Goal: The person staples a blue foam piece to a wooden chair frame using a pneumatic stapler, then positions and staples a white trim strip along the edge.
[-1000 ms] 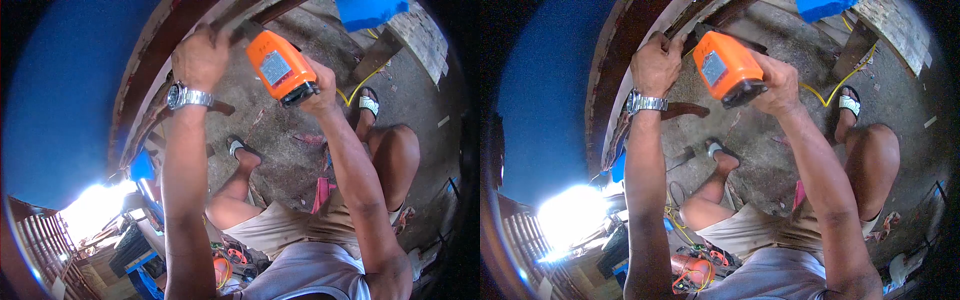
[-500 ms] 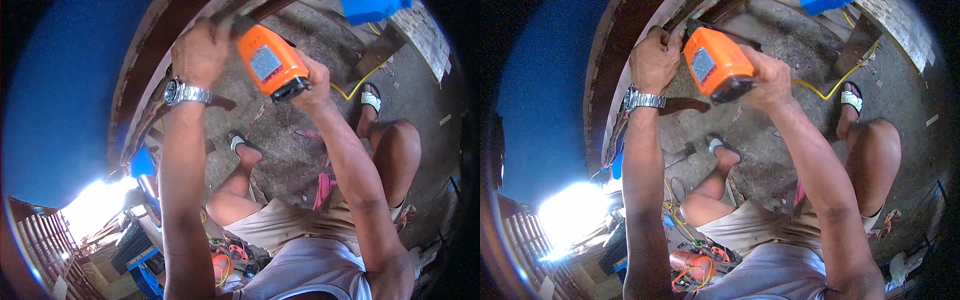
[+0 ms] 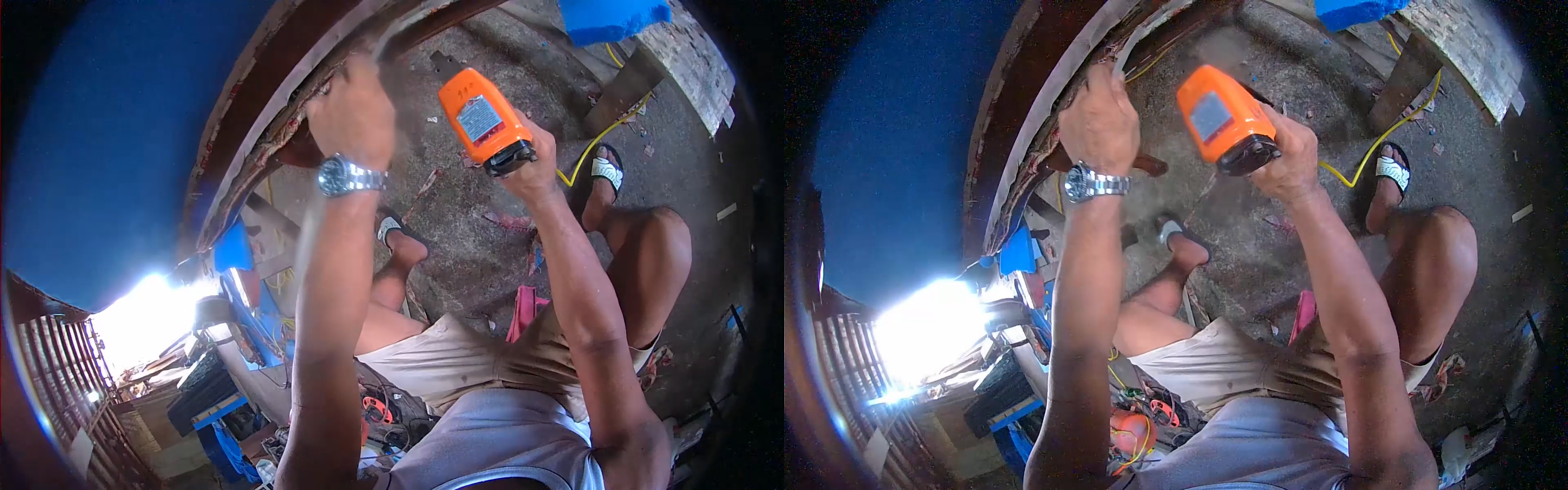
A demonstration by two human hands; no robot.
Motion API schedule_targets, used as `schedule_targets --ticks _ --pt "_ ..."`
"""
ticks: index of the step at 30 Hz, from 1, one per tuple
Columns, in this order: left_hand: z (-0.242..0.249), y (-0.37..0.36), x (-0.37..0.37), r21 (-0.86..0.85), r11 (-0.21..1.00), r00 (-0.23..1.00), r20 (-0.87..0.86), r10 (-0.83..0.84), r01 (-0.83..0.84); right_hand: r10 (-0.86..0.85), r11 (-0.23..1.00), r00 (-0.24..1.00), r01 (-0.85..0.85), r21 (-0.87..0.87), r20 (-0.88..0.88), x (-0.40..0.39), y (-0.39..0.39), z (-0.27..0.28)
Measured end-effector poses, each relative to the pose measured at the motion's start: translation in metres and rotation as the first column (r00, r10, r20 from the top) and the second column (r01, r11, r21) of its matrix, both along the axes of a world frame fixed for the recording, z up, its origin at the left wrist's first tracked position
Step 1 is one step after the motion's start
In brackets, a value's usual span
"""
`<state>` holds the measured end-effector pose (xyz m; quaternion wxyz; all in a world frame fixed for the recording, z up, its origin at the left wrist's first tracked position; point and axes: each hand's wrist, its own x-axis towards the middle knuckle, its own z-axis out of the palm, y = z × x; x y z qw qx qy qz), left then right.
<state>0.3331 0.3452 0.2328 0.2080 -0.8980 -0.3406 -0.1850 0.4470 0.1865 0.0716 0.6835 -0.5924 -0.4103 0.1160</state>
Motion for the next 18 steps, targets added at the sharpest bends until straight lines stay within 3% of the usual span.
schedule_targets --ticks 3,10,14,18 --pt "0.012 0.013 0.003 -0.054 0.990 0.991 -0.008 0.131 -0.132 0.029 1.000 0.998 -0.028 0.009 -0.060 -0.005 0.003 0.006" --pt "0.013 0.035 0.002 0.012 1.000 0.998 0.065 -0.021 0.021 0.043 0.999 0.994 -0.041 0.018 -0.105 -0.012 0.010 0.016" --pt "0.011 0.041 0.002 0.025 0.999 0.996 0.071 -0.044 0.043 0.001 1.000 0.999 -0.001 0.000 -0.043 -0.012 0.014 0.011" --pt "0.015 0.047 0.000 -0.034 0.993 0.989 0.101 -0.108 0.111 0.032 0.998 0.989 -0.024 0.056 -0.142 -0.011 0.023 0.017"
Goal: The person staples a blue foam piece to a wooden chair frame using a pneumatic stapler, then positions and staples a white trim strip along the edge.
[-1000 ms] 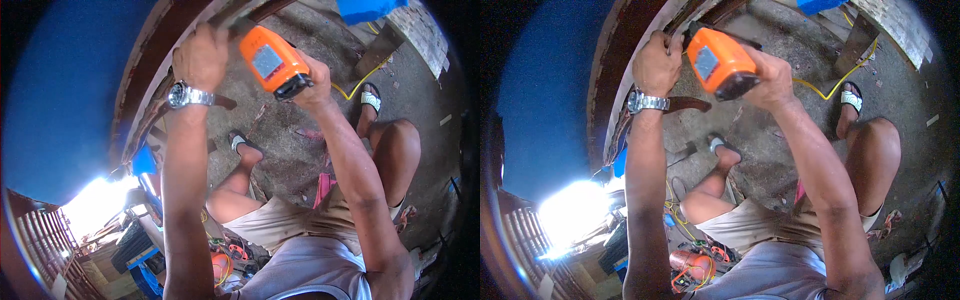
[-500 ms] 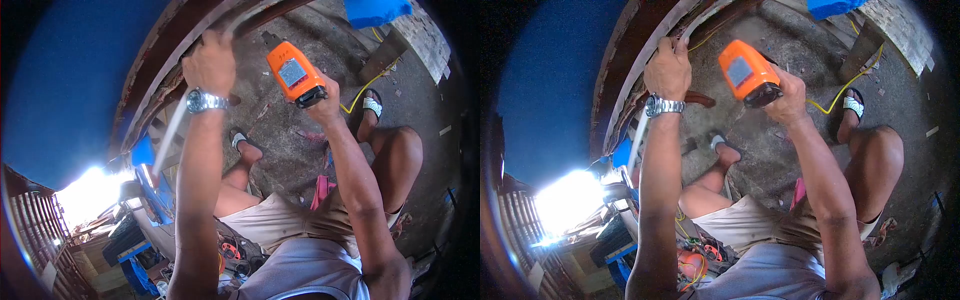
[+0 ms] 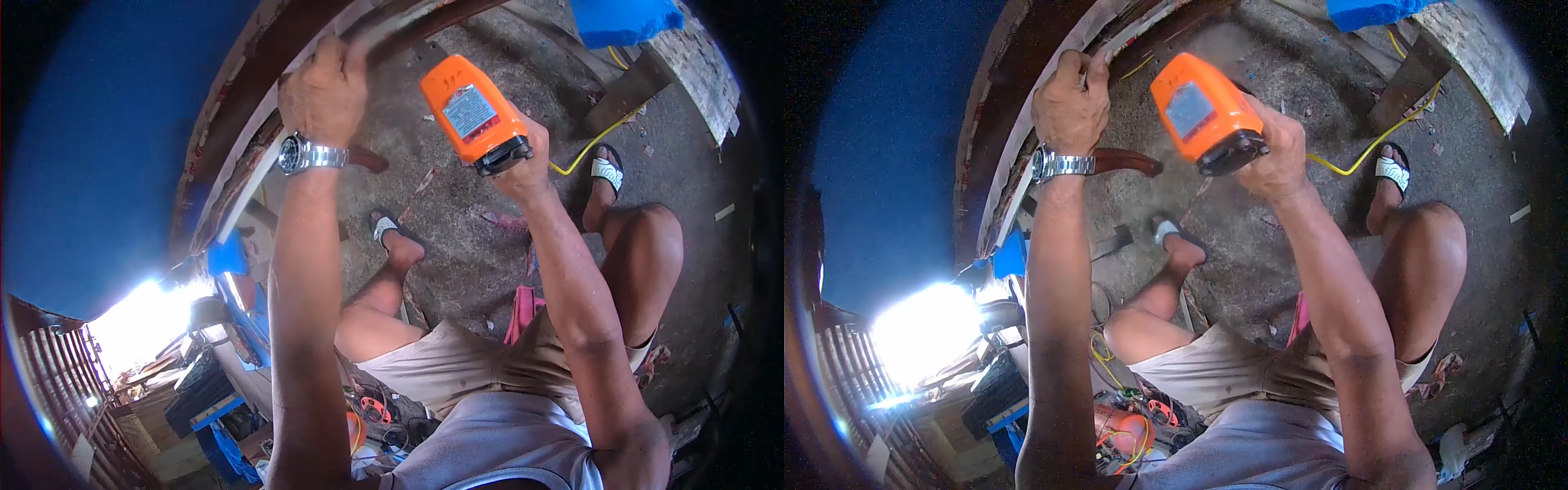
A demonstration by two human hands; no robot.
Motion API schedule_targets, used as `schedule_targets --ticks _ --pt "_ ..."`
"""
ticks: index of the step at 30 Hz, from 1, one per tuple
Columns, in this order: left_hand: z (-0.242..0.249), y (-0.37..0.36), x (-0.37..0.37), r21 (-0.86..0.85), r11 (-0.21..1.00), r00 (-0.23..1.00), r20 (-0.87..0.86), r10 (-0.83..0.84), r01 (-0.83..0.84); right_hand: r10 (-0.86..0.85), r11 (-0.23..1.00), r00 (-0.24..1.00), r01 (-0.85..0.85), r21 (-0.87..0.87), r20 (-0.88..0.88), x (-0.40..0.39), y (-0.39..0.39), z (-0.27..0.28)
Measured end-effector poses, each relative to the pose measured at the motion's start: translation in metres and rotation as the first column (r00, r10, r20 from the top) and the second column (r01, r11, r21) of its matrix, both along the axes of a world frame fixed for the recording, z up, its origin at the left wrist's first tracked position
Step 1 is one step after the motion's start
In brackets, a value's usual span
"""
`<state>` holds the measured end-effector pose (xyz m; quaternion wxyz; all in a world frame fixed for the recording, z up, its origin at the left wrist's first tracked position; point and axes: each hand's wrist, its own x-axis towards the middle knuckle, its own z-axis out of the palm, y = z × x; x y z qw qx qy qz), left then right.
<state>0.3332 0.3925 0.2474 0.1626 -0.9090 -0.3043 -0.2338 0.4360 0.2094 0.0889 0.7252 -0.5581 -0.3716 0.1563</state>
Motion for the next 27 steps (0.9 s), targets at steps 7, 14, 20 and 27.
schedule_targets --ticks 7,14,20,27 --pt "0.000 0.004 -0.002 -0.136 0.989 0.997 0.059 -0.055 0.063 -0.037 0.999 0.993 0.035 0.014 0.110 0.004 0.014 0.016" --pt "-0.002 0.009 -0.002 -0.100 0.990 0.993 0.082 -0.087 0.095 -0.039 0.999 0.991 0.033 0.040 0.132 0.002 0.024 0.019" --pt "0.000 0.007 -0.002 -0.056 0.996 0.997 0.039 -0.060 0.062 -0.139 0.988 0.939 0.154 -0.024 0.314 -0.001 0.027 0.019" --pt "0.020 -0.011 -0.018 -0.117 0.976 0.980 -0.096 0.172 -0.183 -0.004 1.000 0.998 0.004 0.008 0.065 0.007 -0.002 0.006"
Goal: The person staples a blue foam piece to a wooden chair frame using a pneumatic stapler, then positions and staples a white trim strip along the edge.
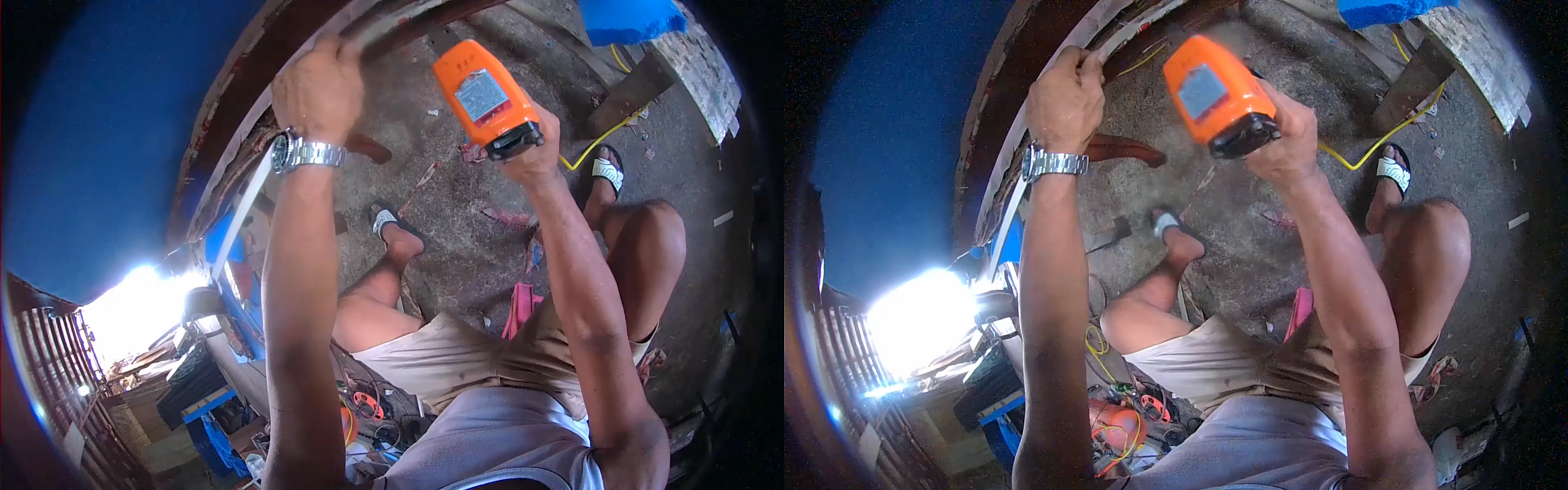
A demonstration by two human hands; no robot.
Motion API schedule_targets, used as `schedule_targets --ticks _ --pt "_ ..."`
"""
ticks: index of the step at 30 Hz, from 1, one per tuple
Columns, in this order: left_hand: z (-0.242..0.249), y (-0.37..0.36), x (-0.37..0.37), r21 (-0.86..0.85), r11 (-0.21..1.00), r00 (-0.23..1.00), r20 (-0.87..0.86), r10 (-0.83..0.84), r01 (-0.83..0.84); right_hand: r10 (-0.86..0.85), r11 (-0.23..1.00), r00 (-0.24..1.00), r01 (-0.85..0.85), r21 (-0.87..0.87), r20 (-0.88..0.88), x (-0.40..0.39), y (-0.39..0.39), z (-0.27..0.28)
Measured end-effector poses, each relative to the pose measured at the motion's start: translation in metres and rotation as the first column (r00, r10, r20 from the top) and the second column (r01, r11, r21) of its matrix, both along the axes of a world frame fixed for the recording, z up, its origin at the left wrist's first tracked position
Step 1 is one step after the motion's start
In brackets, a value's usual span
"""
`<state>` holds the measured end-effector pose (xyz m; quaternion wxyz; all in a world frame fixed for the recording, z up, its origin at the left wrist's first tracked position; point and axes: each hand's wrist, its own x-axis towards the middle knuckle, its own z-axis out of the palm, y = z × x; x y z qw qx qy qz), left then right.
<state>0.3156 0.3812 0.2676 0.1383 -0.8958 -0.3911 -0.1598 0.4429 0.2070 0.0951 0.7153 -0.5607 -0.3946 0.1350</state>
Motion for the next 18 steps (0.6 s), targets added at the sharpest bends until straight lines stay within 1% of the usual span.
schedule_targets --ticks 3,6,9,12,14,17,18 --pt "0.002 -0.011 -0.006 -0.020 1.000 0.999 0.030 0.021 -0.020 -0.026 0.998 0.999 0.028 -0.055 0.032 -0.006 -0.010 -0.012" --pt "-0.008 -0.020 -0.007 0.047 0.998 0.999 0.041 0.031 -0.033 -0.032 0.996 0.996 0.038 -0.075 0.077 -0.004 -0.011 -0.009" --pt "-0.019 -0.010 -0.012 0.102 0.994 0.993 0.104 -0.060 0.049 -0.018 0.994 0.996 0.028 -0.107 0.090 -0.005 -0.012 -0.004" --pt "-0.017 -0.001 -0.008 0.059 0.998 0.995 0.096 0.030 -0.036 0.007 0.995 0.998 -0.001 -0.103 0.063 -0.009 -0.008 -0.008" --pt "-0.015 0.001 -0.008 0.022 1.000 0.990 0.140 0.013 -0.016 0.032 0.996 0.998 -0.028 -0.082 0.045 -0.008 -0.006 -0.005" --pt "-0.017 0.010 -0.006 -0.025 0.999 0.981 0.191 -0.039 0.044 0.038 0.999 0.998 -0.038 0.004 -0.048 -0.014 0.003 0.002" --pt "-0.019 0.013 -0.006 -0.042 0.997 0.978 0.204 -0.054 0.064 0.036 0.999 0.999 -0.036 -0.001 -0.016 -0.013 0.004 0.003"
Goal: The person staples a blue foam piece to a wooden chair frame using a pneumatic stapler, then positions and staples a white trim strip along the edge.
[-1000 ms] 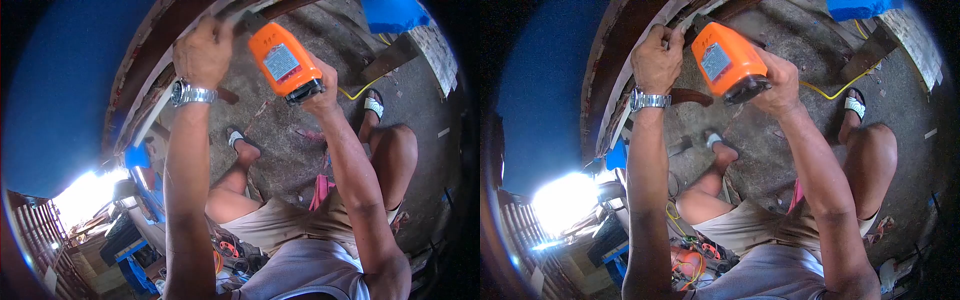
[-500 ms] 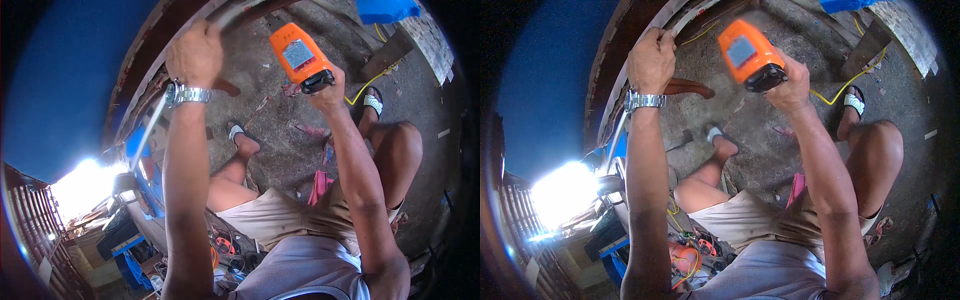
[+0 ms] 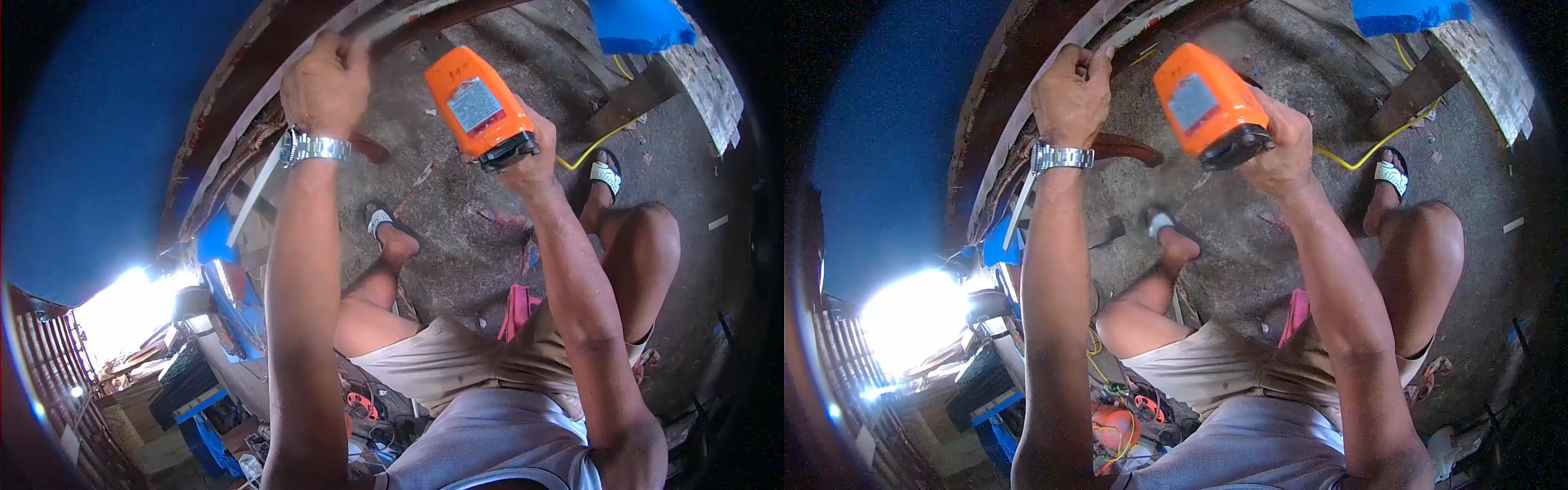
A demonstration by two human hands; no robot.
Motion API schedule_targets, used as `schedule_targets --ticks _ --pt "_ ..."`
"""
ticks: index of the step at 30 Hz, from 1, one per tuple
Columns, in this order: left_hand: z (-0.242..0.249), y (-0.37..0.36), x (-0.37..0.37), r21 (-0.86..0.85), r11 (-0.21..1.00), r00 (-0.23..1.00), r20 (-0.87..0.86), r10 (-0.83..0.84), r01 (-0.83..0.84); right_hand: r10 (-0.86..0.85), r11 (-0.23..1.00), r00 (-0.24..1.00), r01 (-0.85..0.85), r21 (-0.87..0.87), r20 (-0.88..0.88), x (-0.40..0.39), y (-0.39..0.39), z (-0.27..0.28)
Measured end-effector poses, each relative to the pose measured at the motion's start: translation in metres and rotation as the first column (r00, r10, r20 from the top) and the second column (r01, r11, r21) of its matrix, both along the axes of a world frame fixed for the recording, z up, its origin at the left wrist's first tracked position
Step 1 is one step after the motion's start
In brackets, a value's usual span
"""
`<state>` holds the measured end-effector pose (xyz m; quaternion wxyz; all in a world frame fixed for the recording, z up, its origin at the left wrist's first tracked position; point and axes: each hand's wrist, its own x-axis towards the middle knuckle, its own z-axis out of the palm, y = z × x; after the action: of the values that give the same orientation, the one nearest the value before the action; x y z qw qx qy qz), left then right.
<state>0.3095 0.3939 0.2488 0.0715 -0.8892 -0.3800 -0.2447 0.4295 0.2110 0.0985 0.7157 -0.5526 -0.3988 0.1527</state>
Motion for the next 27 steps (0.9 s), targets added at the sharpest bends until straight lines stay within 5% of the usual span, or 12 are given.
schedule_targets --ticks 5,17,24,27 --pt "0.000 0.006 -0.003 0.011 0.998 0.998 0.010 -0.061 0.061 -0.019 1.000 0.984 0.015 0.025 0.180 0.000 0.014 0.012" --pt "-0.003 0.013 -0.005 0.017 0.994 0.994 0.003 -0.111 0.110 -0.090 0.995 0.953 0.074 0.065 0.288 -0.006 0.032 0.012" --pt "0.000 0.011 -0.006 -0.001 0.995 0.995 -0.010 -0.101 0.101 -0.140 0.974 0.910 0.198 -0.112 0.390 -0.019 0.030 0.022" --pt "0.005 0.012 -0.009 0.005 1.000 0.996 -0.086 -0.009 0.009 -0.071 0.997 0.966 0.074 -0.005 0.247 -0.008 0.028 0.020"
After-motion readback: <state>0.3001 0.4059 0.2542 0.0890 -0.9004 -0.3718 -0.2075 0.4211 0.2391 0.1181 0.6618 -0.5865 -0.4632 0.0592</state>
